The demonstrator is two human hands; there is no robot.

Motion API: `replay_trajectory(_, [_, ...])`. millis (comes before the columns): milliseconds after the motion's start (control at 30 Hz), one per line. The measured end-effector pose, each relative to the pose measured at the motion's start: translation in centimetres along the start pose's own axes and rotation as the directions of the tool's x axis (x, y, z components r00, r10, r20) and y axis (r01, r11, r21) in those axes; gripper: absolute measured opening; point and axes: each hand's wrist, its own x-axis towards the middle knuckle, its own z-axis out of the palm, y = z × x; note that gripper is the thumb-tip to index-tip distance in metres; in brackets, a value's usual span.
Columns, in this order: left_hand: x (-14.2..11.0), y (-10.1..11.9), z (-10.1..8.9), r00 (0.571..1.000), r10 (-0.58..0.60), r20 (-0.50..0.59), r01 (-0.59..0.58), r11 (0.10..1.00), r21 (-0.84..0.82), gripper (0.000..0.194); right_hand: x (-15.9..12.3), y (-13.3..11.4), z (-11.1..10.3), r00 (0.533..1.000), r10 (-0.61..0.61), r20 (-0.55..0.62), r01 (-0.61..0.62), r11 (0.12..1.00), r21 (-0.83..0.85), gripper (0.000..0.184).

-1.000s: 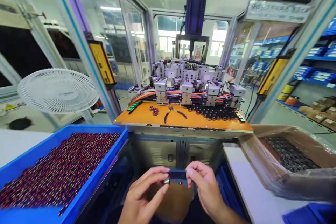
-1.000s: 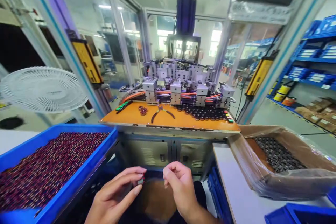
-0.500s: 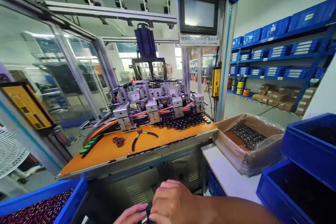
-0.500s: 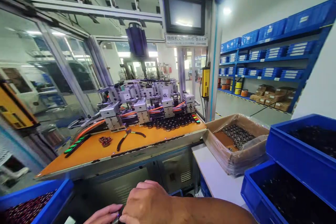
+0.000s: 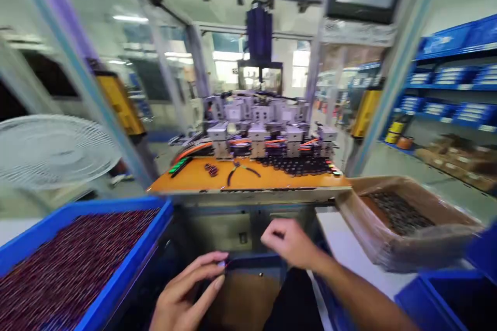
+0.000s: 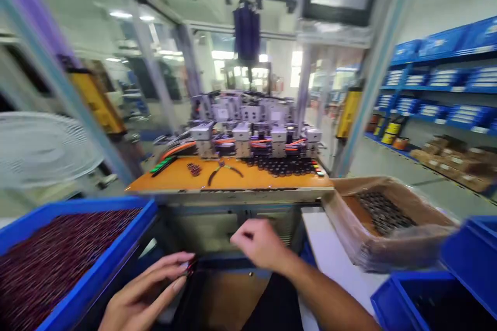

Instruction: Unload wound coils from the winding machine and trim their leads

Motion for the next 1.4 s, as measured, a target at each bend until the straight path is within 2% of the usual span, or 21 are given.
replay_trajectory(67, [-0.3, 0.1, -0.7, 0.996, -0.036, -0.081, 0.035, 0.999, -0.017, 0.01, 2.2, 1.2, -1.6, 0.994, -0.035, -0.103, 0.027, 0.996, -0.085, 0.025])
replay_trajectory(133, [-0.2, 0.0, -1.2, 0.991, -0.034, -0.127, 0.026, 0.998, -0.058, 0.01, 5.6, 2.4, -2.9, 0.977, -0.067, -0.202, 0.033, 0.985, -0.169, 0.029])
replay_trajectory(233, [0.3, -0.3, -1.7, 0.979, -0.004, -0.201, -0.019, 0.993, -0.114, 0.011, 11.7, 3.7, -3.2, 0.962, -0.102, -0.253, 0.025, 0.957, -0.291, 0.036])
replay_trajectory(333, [1.0, -0.4, -1.8, 0.967, 0.039, -0.253, -0.076, 0.988, -0.137, 0.009, 16.7, 4.0, -1.4, 0.975, -0.087, -0.206, -0.002, 0.918, -0.396, 0.04])
replay_trajectory(433, [1.5, -0.4, -1.6, 0.962, 0.06, -0.265, -0.103, 0.983, -0.151, 0.008, 20.0, 3.6, 1.8, 0.988, -0.02, -0.151, -0.056, 0.875, -0.481, 0.053])
replay_trajectory(567, [1.7, -0.8, -1.2, 0.962, 0.02, -0.272, -0.07, 0.982, -0.175, 0.009, 22.5, 3.1, 5.5, 0.984, 0.115, -0.133, -0.172, 0.799, -0.576, 0.085])
replay_trajectory(600, [1.7, -0.9, -1.2, 0.961, 0.008, -0.276, -0.06, 0.982, -0.18, 0.009, 22.8, 3.1, 5.8, 0.981, 0.148, -0.123, -0.193, 0.779, -0.597, 0.086])
replay_trajectory(667, [1.5, -0.9, -1.3, 0.96, -0.007, -0.279, -0.046, 0.982, -0.183, 0.009, 22.9, 3.3, 5.6, 0.98, 0.185, -0.066, -0.185, 0.751, -0.634, 0.075])
replay_trajectory(767, [1.1, -0.7, -1.7, 0.959, -0.013, -0.283, -0.037, 0.985, -0.171, 0.008, 21.7, 4.0, 3.7, 0.988, 0.132, 0.077, -0.048, 0.749, -0.661, 0.051])
replay_trajectory(833, [0.9, -0.5, -1.9, 0.959, -0.012, -0.284, -0.034, 0.987, -0.157, 0.008, 20.1, 4.7, 2.0, 0.988, 0.049, 0.149, 0.062, 0.752, -0.657, 0.046])
replay_trajectory(900, [0.8, -0.4, -1.9, 0.96, -0.006, -0.281, -0.035, 0.99, -0.14, 0.007, 18.1, 5.5, 0.6, 0.982, -0.039, 0.187, 0.152, 0.749, -0.645, 0.048])
replay_trajectory(1033, [0.8, -0.2, -1.5, 0.964, 0.012, -0.264, -0.049, 0.99, -0.132, 0.006, 13.9, 6.5, -1.2, 0.963, -0.185, 0.197, 0.268, 0.743, -0.613, 0.053])
replay_trajectory(1167, [0.7, 0.0, -1.4, 0.966, 0.019, -0.259, -0.051, 0.992, -0.115, 0.005, 7.5, 5.9, -0.6, 0.943, -0.299, 0.145, 0.329, 0.776, -0.538, 0.057])
replay_trajectory(1200, [0.7, 0.0, -1.4, 0.966, 0.02, -0.258, -0.049, 0.993, -0.109, 0.005, 5.5, 5.5, -0.1, 0.941, -0.312, 0.134, 0.336, 0.8, -0.497, 0.059])
replay_trajectory(1267, [0.6, 0.1, -1.6, 0.968, 0.018, -0.252, -0.045, 0.994, -0.103, 0.006, 1.2, 4.6, 1.3, 0.938, -0.31, 0.154, 0.346, 0.862, -0.37, 0.049])
replay_trajectory(1300, [0.6, 0.1, -1.6, 0.969, 0.018, -0.245, -0.044, 0.994, -0.101, 0.006, -0.9, 4.1, 2.0, 0.952, -0.253, 0.171, 0.282, 0.944, -0.171, 0.044])
replay_trajectory(1333, [0.7, 0.1, -1.6, 0.971, 0.018, -0.238, -0.043, 0.994, -0.101, 0.006, -2.8, 3.5, 2.5, 0.958, -0.208, 0.196, 0.213, 0.977, -0.001, 0.042])
replay_trajectory(1400, [0.8, 0.2, -1.4, 0.974, 0.023, -0.225, -0.047, 0.994, -0.102, 0.006, -6.0, 2.3, 3.4, 0.951, -0.134, 0.28, 0.06, 0.965, 0.256, 0.047])
